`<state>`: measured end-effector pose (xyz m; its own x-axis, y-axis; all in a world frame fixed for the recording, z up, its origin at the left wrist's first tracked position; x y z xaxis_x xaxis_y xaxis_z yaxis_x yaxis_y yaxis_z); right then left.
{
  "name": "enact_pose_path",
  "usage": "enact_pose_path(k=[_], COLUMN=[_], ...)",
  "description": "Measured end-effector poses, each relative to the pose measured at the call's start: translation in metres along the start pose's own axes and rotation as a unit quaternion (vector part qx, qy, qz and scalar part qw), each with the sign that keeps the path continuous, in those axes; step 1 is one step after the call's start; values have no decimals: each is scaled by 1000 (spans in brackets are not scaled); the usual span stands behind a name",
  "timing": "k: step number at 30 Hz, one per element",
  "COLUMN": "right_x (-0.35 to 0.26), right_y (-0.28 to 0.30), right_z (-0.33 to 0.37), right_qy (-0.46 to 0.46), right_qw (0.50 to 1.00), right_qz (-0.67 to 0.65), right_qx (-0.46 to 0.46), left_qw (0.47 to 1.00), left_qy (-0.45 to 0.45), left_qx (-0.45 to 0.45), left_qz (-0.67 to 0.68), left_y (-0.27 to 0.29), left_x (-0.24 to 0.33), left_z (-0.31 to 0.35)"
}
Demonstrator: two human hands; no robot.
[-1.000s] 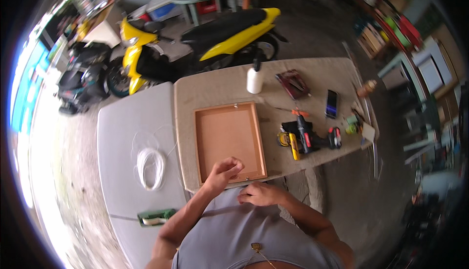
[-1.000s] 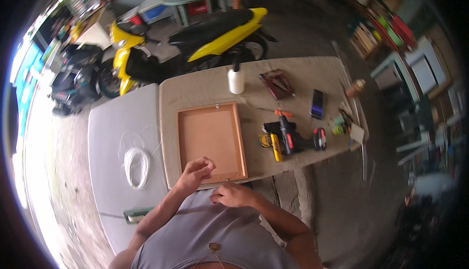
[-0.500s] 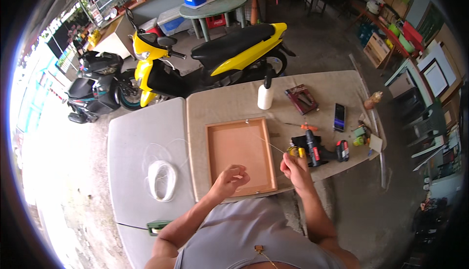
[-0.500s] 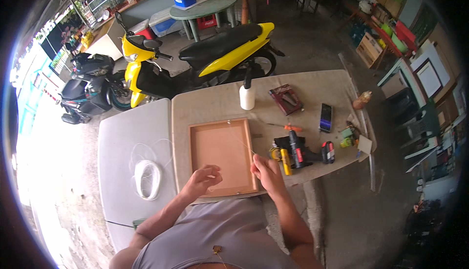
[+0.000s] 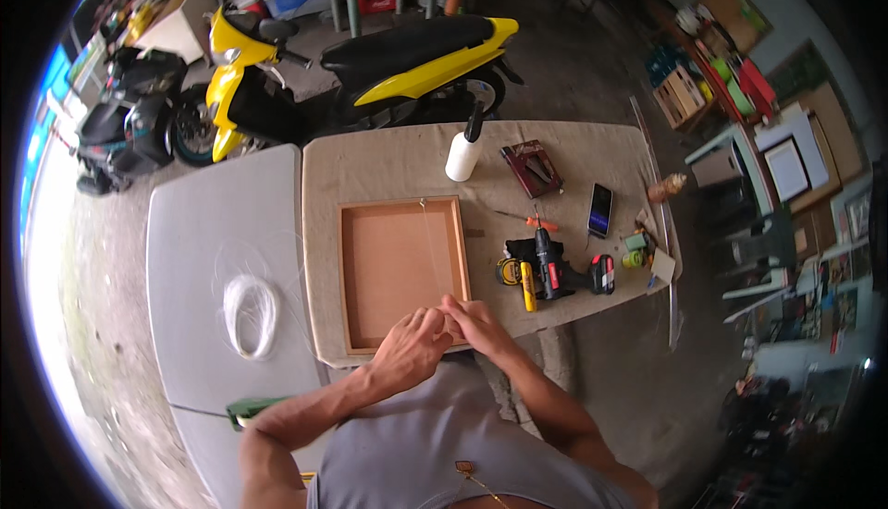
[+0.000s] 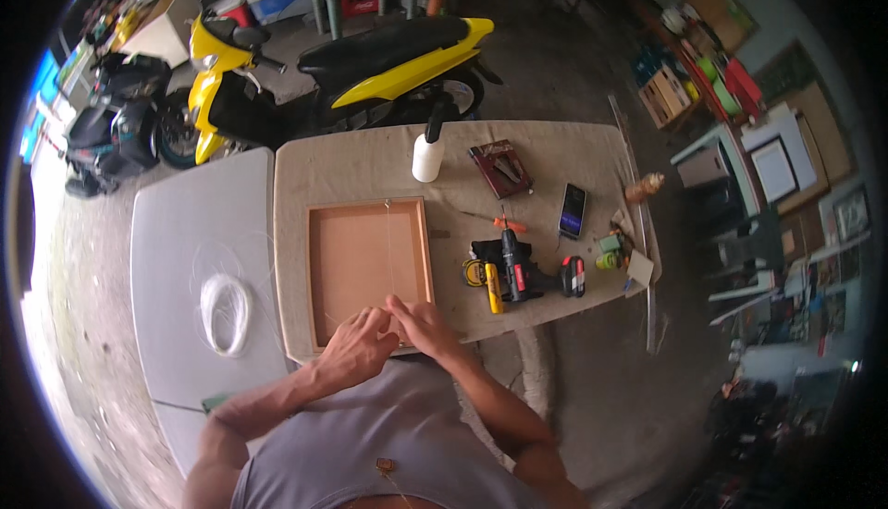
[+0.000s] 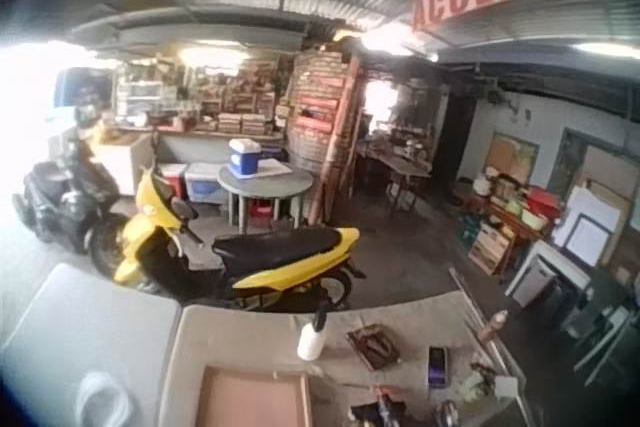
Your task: The person installs a hanging wire on a wooden picture frame. They cut a length of wire, thread it through pre-drilled holes on the frame, and tie knots to secure it. The person then carries the frame into a shop area and places it on a stack of other frames.
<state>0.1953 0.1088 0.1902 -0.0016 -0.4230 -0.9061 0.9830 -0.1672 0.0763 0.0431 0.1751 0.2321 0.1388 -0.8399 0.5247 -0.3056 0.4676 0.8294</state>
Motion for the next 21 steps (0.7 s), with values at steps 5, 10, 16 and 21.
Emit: enact_pose_path(k=[5,10,16,21], right_x=[-12,-43,-21,-25], right_y=[6,14,-40,-2], right_z=[-10,31,33,-1], right_qy=[0,40,144,11], right_qw=[976,999,945,998], right_qz=[-187,-23,231,-48], right_qx=[111,24,-182,47], left_qw=[996,592,532,989], left_qy=[61,307,307,68], left_qx=[28,67,108,85], left_qz=[66,742,782,99], left_y=[-1,-1,-4,12], left_x=[-6,-33,-37,-16], left_z=[2,19,21,15])
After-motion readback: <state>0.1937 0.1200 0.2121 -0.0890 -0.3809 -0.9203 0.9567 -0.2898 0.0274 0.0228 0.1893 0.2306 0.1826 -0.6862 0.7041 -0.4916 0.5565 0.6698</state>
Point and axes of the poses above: each hand's wrist, its own z-axis away from the middle knuckle, its own y-axis out of the back of the hand, x = y × z, the point moved 1 cm from there along -z, towards the middle knuckle, and after that the axes turned 4 degrees about z, right-handed, at the moved point
